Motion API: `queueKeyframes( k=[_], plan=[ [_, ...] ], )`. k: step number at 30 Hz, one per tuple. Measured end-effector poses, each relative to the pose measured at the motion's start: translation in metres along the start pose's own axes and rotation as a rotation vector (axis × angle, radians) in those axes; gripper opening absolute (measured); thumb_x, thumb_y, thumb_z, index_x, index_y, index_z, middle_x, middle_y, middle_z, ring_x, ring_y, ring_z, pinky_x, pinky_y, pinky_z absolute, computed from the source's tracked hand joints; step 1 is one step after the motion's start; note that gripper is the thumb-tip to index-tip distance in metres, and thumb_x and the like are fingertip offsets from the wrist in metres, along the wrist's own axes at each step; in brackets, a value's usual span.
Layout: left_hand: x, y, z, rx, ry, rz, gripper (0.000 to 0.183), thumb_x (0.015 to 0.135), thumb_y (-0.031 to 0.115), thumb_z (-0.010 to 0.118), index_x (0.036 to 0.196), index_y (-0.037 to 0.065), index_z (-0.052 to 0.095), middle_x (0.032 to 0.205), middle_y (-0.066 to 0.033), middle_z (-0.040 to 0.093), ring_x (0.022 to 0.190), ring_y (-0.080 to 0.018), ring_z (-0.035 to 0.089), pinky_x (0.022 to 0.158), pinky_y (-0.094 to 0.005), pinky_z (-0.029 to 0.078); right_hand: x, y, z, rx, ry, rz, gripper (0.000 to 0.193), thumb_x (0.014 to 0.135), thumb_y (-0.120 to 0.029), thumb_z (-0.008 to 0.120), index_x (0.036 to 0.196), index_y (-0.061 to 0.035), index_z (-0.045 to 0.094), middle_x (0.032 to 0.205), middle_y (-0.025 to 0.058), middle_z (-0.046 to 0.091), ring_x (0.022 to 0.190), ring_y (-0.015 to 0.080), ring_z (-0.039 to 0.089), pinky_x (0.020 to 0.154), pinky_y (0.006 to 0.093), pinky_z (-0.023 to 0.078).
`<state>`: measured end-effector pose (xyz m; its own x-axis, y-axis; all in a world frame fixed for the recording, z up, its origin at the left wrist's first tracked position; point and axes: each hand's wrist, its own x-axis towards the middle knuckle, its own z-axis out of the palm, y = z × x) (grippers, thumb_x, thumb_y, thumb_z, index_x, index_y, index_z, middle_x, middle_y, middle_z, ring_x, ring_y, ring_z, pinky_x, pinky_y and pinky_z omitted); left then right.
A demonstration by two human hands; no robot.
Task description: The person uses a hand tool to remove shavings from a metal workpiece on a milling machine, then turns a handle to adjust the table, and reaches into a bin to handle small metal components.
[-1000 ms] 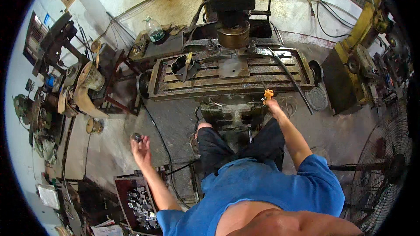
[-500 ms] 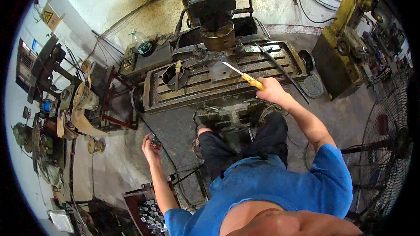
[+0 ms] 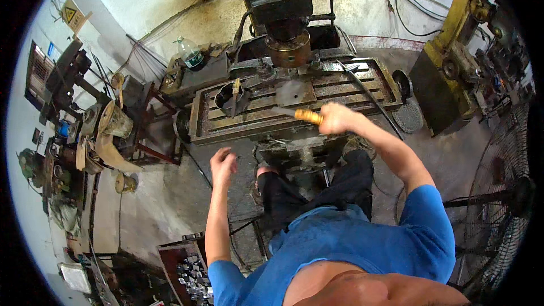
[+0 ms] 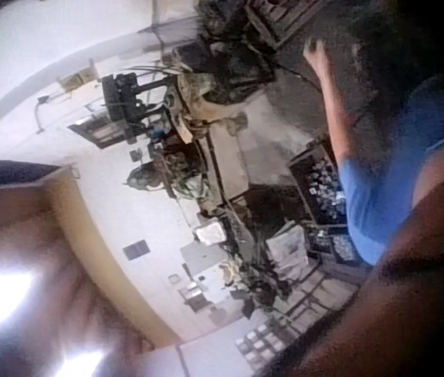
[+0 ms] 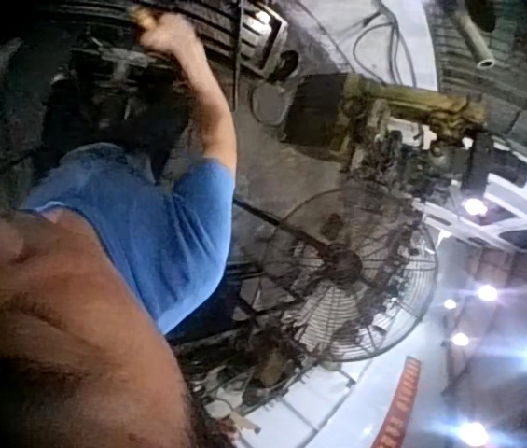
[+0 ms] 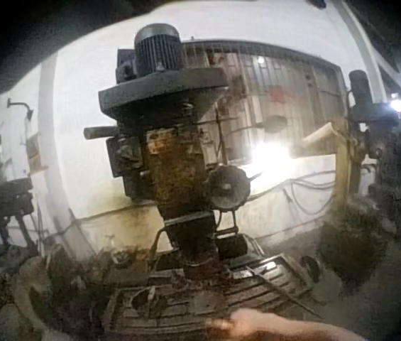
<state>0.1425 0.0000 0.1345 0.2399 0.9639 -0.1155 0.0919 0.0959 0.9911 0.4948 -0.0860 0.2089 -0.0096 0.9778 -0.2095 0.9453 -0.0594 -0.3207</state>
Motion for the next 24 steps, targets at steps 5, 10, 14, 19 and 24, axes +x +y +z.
queueKeyframes(
  k=[5, 10, 14, 19, 24],
  plan=[
    [0.044, 0.011, 0.1, 0.661, -0.163, 0.423, 0.037, 0.064, 0.02, 0.061, 0.097, 0.002, 0.056, 0.073, -0.0146, 0.062, 0.068, -0.0263, 0.061, 0.062, -0.0364, 0.047, -0.075, -0.019, 0.003, 0.031, 0.013, -0.125, 0.025, 0.051, -0.022, 0.054, 0.06, 0.001, 0.057, 0.06, 0.0231, 0.055, 0.061, 0.038, 0.056, 0.057, 0.0424, 0.046],
    [0.076, 0.056, 0.167, 0.995, -0.251, 0.392, 0.044, 0.063, 0.028, 0.059, 0.097, 0.002, 0.051, 0.086, -0.0214, 0.06, 0.086, -0.0352, 0.057, 0.074, -0.0419, 0.045, -0.097, 0.007, -0.013, -0.026, -0.049, 0.106, 0.029, 0.054, -0.026, 0.054, 0.065, -0.0003, 0.062, 0.069, 0.0228, 0.059, 0.069, 0.0375, 0.059, 0.066, 0.0407, 0.049],
    [0.122, 0.05, 0.202, 1.083, -0.216, 0.504, 0.04, 0.066, 0.031, 0.06, 0.091, 0.002, 0.051, 0.081, -0.0209, 0.061, 0.081, -0.0352, 0.059, 0.073, -0.0429, 0.046, -0.096, 0.037, -0.038, 0.141, 0.171, 0.112, 0.029, 0.055, -0.02, 0.056, 0.075, -0.0002, 0.062, 0.064, 0.018, 0.059, 0.062, 0.0319, 0.06, 0.062, 0.0401, 0.048],
    [0.134, 0.05, 0.221, 1.122, -0.199, 0.575, 0.034, 0.073, 0.033, 0.059, 0.091, 0.006, 0.053, 0.075, -0.0164, 0.062, 0.076, -0.0336, 0.06, 0.069, -0.044, 0.047, -0.069, 0.082, -0.025, 1.158, 0.503, -0.331, 0.036, 0.059, 0.0, 0.043, 0.089, 0.0032, 0.063, 0.092, 0.0048, 0.063, 0.091, 0.0112, 0.055, 0.082, 0.0225, 0.039],
    [0.136, 0.046, 0.213, 1.176, -0.227, 0.697, 0.029, 0.073, 0.028, 0.06, 0.095, 0.009, 0.055, 0.08, -0.0149, 0.062, 0.077, -0.0334, 0.06, 0.068, -0.0437, 0.047, -0.014, 0.141, 0.113, 1.124, 0.507, -0.084, 0.028, 0.058, -0.008, 0.052, 0.082, 0.0016, 0.065, 0.056, -0.0048, 0.046, 0.052, 0.0057, 0.037, 0.048, 0.023, 0.032]
  ],
)
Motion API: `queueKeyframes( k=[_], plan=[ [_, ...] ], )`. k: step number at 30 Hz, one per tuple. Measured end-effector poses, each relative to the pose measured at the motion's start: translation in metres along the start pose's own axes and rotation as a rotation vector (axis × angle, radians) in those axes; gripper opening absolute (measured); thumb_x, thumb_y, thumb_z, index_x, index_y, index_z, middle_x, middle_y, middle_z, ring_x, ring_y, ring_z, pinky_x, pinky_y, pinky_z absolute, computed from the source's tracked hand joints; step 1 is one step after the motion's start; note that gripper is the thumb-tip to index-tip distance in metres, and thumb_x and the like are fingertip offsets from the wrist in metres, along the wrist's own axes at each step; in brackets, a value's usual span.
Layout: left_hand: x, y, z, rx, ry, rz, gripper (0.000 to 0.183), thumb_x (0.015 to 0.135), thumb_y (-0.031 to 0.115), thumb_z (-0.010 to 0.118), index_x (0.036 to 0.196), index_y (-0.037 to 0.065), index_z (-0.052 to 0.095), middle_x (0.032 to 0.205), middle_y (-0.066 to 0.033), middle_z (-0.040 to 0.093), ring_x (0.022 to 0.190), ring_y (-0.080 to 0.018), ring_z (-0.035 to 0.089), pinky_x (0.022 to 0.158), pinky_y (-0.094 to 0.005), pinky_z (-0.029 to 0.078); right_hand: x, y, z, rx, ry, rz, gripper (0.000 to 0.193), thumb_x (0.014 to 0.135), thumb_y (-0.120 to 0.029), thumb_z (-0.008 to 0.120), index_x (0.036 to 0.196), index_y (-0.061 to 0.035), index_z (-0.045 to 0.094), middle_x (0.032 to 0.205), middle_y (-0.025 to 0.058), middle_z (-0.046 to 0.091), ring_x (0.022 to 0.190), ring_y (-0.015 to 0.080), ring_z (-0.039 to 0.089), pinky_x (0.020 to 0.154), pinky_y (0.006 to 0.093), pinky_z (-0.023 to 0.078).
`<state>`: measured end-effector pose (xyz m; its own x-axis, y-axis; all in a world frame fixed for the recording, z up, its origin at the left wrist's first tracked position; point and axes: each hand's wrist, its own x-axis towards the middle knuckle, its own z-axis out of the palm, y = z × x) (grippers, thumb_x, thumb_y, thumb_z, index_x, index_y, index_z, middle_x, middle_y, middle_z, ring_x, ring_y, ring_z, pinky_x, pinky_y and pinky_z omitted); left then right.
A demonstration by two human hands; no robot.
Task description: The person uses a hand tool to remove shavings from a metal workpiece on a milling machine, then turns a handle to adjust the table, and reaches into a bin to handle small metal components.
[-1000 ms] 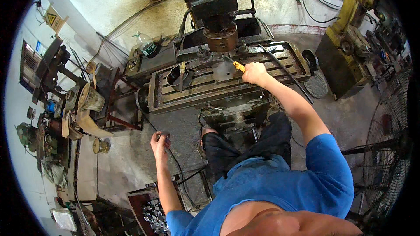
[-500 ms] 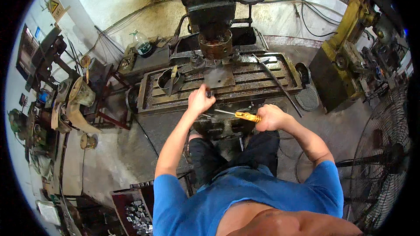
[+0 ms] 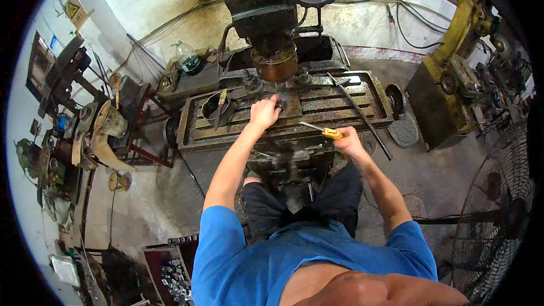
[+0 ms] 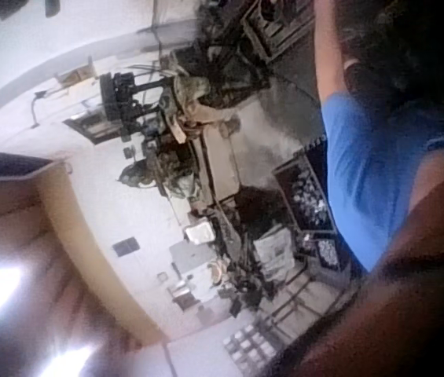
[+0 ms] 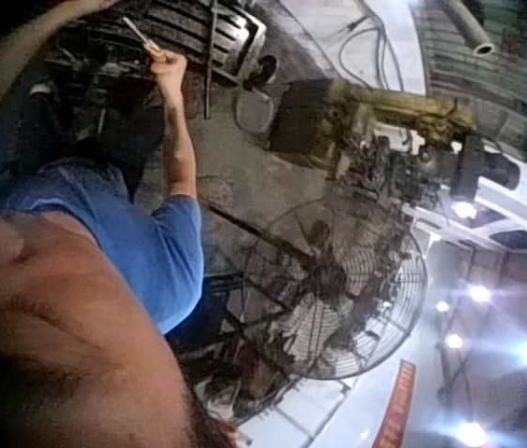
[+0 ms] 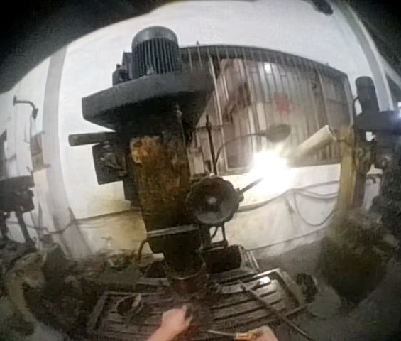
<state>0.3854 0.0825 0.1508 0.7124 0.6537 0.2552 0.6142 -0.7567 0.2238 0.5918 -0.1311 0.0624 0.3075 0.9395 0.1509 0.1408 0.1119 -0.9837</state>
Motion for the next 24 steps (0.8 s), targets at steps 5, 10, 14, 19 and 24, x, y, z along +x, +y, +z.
queueKeyframes(
  k=[5, 10, 14, 19, 24],
  plan=[
    [0.005, -0.005, 0.009, 0.027, 0.021, 0.026, 0.026, 0.072, 0.02, 0.06, 0.096, 0.011, 0.058, 0.088, -0.0139, 0.061, 0.082, -0.0327, 0.059, 0.07, -0.0427, 0.047, -0.014, -0.006, 0.023, -0.658, 0.213, 0.283, 0.034, 0.058, -0.018, 0.058, 0.086, 0.0012, 0.064, 0.071, 0.0208, 0.061, 0.07, 0.0297, 0.062, 0.067, 0.033, 0.047],
    [0.027, -0.005, 0.02, -0.019, 0.052, -0.02, 0.028, 0.072, 0.019, 0.061, 0.098, 0.01, 0.058, 0.087, -0.0143, 0.061, 0.08, -0.0325, 0.059, 0.069, -0.0429, 0.047, -0.04, -0.035, 0.005, -0.58, 0.113, 0.208, 0.04, 0.056, -0.019, 0.057, 0.088, 0.0031, 0.064, 0.077, 0.0217, 0.062, 0.076, 0.0329, 0.062, 0.071, 0.0346, 0.048],
    [0.036, 0.001, 0.021, 0.013, 0.067, -0.041, 0.028, 0.072, 0.02, 0.061, 0.099, 0.012, 0.059, 0.085, -0.0156, 0.061, 0.079, -0.0325, 0.059, 0.067, -0.0433, 0.046, -0.05, -0.056, -0.02, -0.484, 0.131, 0.262, 0.039, 0.055, -0.015, 0.057, 0.089, 0.004, 0.064, 0.08, 0.0175, 0.065, 0.079, 0.0251, 0.064, 0.075, 0.0297, 0.048],
    [0.028, -0.004, 0.027, 0.004, 0.195, -0.047, 0.024, 0.073, 0.02, 0.06, 0.096, 0.011, 0.058, 0.08, -0.0147, 0.061, 0.071, -0.0302, 0.061, 0.061, -0.042, 0.047, -0.029, -0.138, -0.06, -0.393, 0.191, 0.034, 0.038, 0.058, -0.01, 0.052, 0.092, 0.0049, 0.061, 0.081, 0.0113, 0.064, 0.077, 0.0158, 0.059, 0.07, 0.0261, 0.046],
    [0.029, -0.008, 0.029, 0.041, 0.221, 0.05, 0.02, 0.073, 0.019, 0.059, 0.091, 0.01, 0.058, 0.076, -0.0139, 0.06, 0.069, -0.0304, 0.061, 0.059, -0.0423, 0.047, -0.007, -0.231, -0.052, -0.503, 0.223, -0.129, 0.038, 0.058, -0.007, 0.05, 0.092, 0.0069, 0.06, 0.08, 0.0101, 0.063, 0.075, 0.0141, 0.058, 0.071, 0.0252, 0.045]
  ],
)
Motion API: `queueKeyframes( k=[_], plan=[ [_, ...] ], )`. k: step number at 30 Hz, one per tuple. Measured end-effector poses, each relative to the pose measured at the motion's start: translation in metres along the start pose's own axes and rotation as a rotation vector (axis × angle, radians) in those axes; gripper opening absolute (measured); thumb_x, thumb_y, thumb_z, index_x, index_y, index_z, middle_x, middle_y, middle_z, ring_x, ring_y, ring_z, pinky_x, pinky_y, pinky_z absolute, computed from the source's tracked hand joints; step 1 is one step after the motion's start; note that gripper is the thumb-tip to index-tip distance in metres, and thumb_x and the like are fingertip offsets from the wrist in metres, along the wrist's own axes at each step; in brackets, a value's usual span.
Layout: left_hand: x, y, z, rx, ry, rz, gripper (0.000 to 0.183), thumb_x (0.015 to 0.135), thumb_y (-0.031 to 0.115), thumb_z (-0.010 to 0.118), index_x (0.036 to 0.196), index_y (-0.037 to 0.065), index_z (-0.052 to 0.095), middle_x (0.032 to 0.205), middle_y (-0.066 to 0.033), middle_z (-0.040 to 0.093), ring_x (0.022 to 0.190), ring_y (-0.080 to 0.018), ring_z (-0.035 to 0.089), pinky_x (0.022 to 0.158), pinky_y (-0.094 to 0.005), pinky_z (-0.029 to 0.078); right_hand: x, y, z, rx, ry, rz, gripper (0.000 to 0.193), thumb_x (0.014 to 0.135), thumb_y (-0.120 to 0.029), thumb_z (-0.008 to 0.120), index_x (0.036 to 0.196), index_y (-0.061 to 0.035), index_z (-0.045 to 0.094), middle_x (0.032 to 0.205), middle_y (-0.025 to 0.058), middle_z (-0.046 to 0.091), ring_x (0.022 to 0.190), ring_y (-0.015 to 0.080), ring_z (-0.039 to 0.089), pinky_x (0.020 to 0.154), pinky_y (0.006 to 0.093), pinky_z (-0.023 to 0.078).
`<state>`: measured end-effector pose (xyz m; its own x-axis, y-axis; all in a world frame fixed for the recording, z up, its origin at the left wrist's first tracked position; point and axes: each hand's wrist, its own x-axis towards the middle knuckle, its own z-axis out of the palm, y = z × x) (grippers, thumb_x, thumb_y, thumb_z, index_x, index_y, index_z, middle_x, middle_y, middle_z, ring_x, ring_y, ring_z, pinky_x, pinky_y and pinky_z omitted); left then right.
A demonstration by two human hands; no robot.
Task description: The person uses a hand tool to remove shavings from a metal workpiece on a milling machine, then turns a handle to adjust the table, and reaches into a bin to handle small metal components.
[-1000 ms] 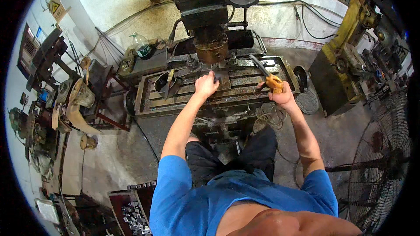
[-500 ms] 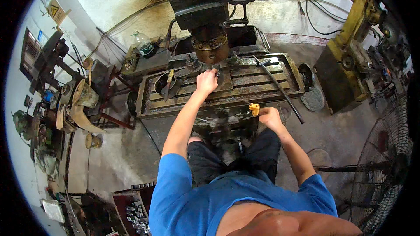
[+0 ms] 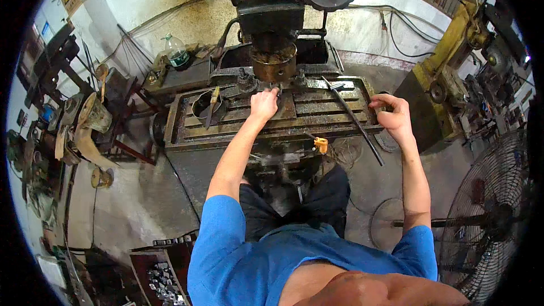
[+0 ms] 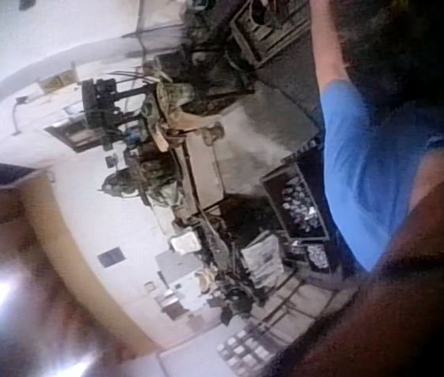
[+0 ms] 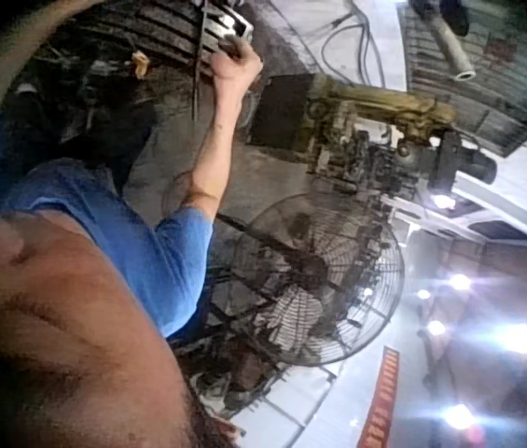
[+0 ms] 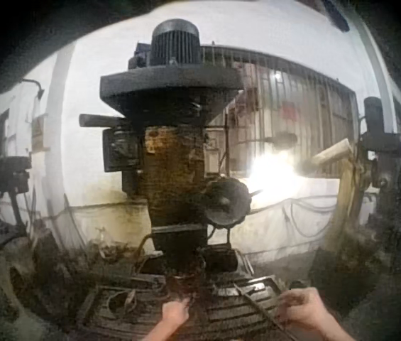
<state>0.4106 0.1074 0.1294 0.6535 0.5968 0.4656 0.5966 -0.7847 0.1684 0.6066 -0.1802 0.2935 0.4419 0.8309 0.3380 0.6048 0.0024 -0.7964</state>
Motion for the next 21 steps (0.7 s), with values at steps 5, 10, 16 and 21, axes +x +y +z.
queueKeyframes(
  k=[5, 10, 16, 21],
  plan=[
    [0.002, -0.004, 0.005, -0.028, 0.035, -0.014, 0.021, 0.073, 0.02, 0.059, 0.089, 0.007, 0.058, 0.075, -0.0143, 0.061, 0.068, -0.0308, 0.061, 0.058, -0.0414, 0.048, -0.003, -0.023, -0.01, -0.01, -0.044, -0.003, 0.04, 0.055, -0.008, 0.05, 0.092, 0.0064, 0.06, 0.077, 0.0083, 0.062, 0.073, 0.0133, 0.057, 0.07, 0.0257, 0.045],
    [0.015, -0.002, 0.005, -0.048, -0.005, -0.245, 0.026, 0.07, 0.025, 0.064, 0.083, 0.002, 0.059, 0.072, -0.0169, 0.062, 0.07, -0.0322, 0.061, 0.061, -0.0422, 0.049, 0.034, -0.005, -0.06, 0.017, 0.035, -0.165, 0.044, 0.059, -0.012, 0.053, 0.099, 0.0059, 0.059, 0.088, 0.0094, 0.063, 0.085, 0.0162, 0.058, 0.079, 0.028, 0.044],
    [0.023, -0.014, 0.013, -0.127, -0.051, -0.333, 0.035, 0.064, 0.032, 0.071, 0.079, 0.002, 0.061, 0.077, -0.0184, 0.061, 0.078, -0.0337, 0.06, 0.067, -0.0418, 0.048, 0.104, -0.113, -0.118, 0.694, 0.34, -0.839, 0.062, 0.076, -0.027, 0.054, 0.125, 0.0066, 0.036, 0.124, 0.0206, 0.044, 0.114, 0.0326, 0.044, 0.101, 0.0467, 0.028],
    [0.029, -0.009, 0.003, -0.142, -0.098, -0.449, 0.037, 0.066, 0.034, 0.071, 0.078, 0.0, 0.063, 0.082, -0.0164, 0.062, 0.08, -0.0302, 0.061, 0.071, -0.0383, 0.049, 0.095, -0.108, -0.119, 0.584, 0.293, -0.869, 0.051, 0.07, -0.033, 0.058, 0.103, 0.0042, 0.046, 0.104, 0.0192, 0.049, 0.108, 0.0368, 0.045, 0.099, 0.0511, 0.026]
  ],
)
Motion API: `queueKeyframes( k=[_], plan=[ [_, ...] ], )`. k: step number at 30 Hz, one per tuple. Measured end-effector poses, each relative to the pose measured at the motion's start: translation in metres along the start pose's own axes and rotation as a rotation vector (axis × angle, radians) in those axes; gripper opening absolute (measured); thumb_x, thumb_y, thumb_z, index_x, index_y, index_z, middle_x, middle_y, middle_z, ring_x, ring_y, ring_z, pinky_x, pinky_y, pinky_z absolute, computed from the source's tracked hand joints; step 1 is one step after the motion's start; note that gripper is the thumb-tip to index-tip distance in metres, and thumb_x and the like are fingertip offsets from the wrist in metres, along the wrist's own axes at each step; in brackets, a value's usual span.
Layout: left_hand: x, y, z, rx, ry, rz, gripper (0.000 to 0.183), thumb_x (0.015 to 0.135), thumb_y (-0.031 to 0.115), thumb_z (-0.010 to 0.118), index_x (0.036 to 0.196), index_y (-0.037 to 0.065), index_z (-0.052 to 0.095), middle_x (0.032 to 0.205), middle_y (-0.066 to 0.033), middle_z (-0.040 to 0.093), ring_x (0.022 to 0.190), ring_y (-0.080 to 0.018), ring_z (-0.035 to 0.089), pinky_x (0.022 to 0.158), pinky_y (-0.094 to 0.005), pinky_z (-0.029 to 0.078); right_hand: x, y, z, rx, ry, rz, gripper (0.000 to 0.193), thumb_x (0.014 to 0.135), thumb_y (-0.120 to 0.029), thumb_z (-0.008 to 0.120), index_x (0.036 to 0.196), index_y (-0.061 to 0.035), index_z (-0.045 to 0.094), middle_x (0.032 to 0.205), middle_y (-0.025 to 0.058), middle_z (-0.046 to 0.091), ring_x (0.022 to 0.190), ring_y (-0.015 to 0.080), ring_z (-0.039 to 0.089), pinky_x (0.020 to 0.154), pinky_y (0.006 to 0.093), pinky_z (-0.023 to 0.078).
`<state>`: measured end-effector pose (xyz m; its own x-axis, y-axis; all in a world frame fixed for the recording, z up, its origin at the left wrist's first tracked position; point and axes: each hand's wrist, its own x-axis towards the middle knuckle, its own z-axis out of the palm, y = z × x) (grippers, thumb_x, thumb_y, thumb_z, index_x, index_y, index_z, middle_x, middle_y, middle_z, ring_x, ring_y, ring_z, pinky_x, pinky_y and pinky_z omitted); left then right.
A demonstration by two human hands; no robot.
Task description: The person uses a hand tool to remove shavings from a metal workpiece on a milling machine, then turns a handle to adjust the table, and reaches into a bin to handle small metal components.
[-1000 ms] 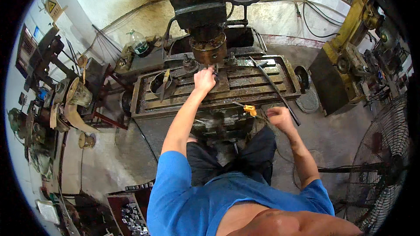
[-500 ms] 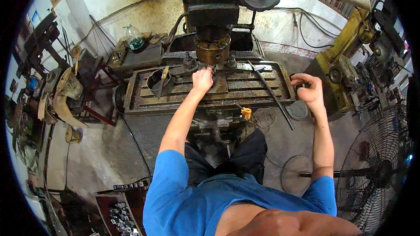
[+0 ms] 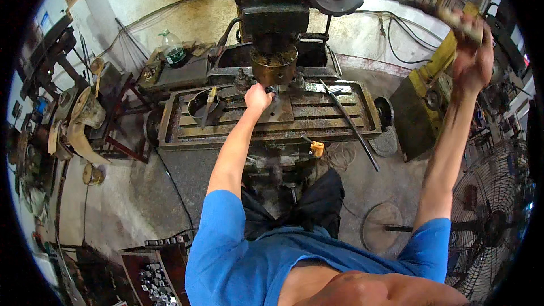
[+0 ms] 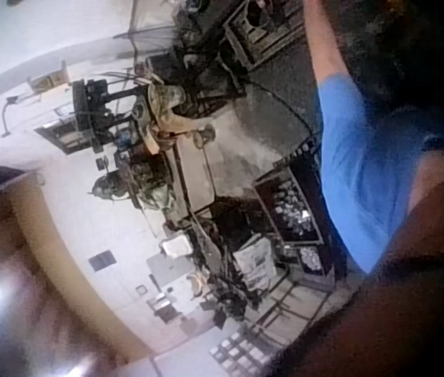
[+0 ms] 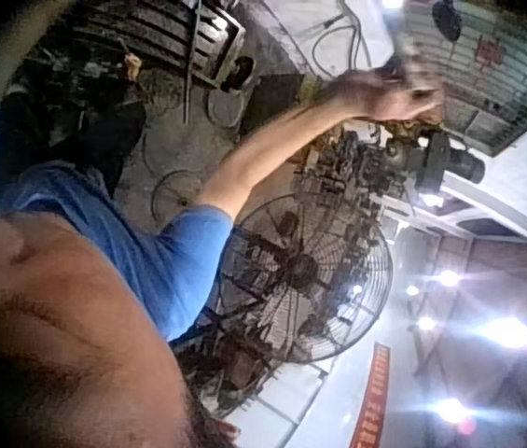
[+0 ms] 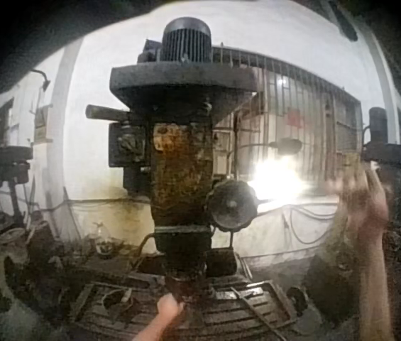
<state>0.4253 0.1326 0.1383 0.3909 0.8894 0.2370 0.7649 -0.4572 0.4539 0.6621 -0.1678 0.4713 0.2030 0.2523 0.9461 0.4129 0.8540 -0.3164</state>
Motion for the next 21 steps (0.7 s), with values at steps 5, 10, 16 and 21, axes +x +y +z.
queueKeyframes(
  k=[5, 10, 16, 21],
  plan=[
    [0.007, -0.018, 0.015, -0.022, -0.002, 0.021, 0.039, 0.064, 0.035, 0.072, 0.073, -0.002, 0.063, 0.077, -0.0178, 0.062, 0.076, -0.0309, 0.061, 0.068, -0.0389, 0.05, -0.09, 0.009, 0.008, -0.072, 0.06, -0.011, 0.024, 0.058, -0.015, 0.05, 0.075, -0.0023, 0.041, 0.079, 0.0128, 0.044, 0.097, 0.038, 0.048, 0.095, 0.0564, 0.027],
    [0.002, -0.003, 0.005, -0.027, 0.012, -0.004, 0.04, 0.062, 0.034, 0.073, 0.066, -0.004, 0.062, 0.07, -0.0206, 0.061, 0.069, -0.0334, 0.061, 0.062, -0.0411, 0.049, -0.082, 0.004, 0.019, -0.166, 0.082, -0.038, 0.017, 0.052, -0.01, 0.043, 0.067, -0.0029, 0.039, 0.072, 0.011, 0.043, 0.091, 0.0358, 0.05, 0.095, 0.0573, 0.026],
    [-0.001, -0.007, 0.01, -0.076, 0.126, 0.067, 0.041, 0.062, 0.034, 0.073, 0.062, -0.005, 0.06, 0.069, -0.0205, 0.061, 0.069, -0.0349, 0.061, 0.063, -0.0417, 0.048, -0.102, 0.012, 0.021, -0.269, 0.132, -0.063, 0.013, 0.053, -0.006, 0.04, 0.066, -0.0033, 0.037, 0.073, 0.0111, 0.044, 0.09, 0.0349, 0.051, 0.094, 0.0547, 0.029],
    [-0.004, -0.006, 0.004, -0.037, 0.063, 0.029, 0.027, 0.064, 0.028, 0.071, 0.077, 0.005, 0.065, 0.077, -0.0162, 0.062, 0.077, -0.0322, 0.06, 0.067, -0.041, 0.048, -0.078, -0.001, 0.023, -0.316, 0.061, 0.01, 0.012, 0.058, -0.008, 0.042, 0.067, -0.0023, 0.038, 0.074, 0.011, 0.044, 0.094, 0.034, 0.05, 0.095, 0.0507, 0.028]
  ],
)
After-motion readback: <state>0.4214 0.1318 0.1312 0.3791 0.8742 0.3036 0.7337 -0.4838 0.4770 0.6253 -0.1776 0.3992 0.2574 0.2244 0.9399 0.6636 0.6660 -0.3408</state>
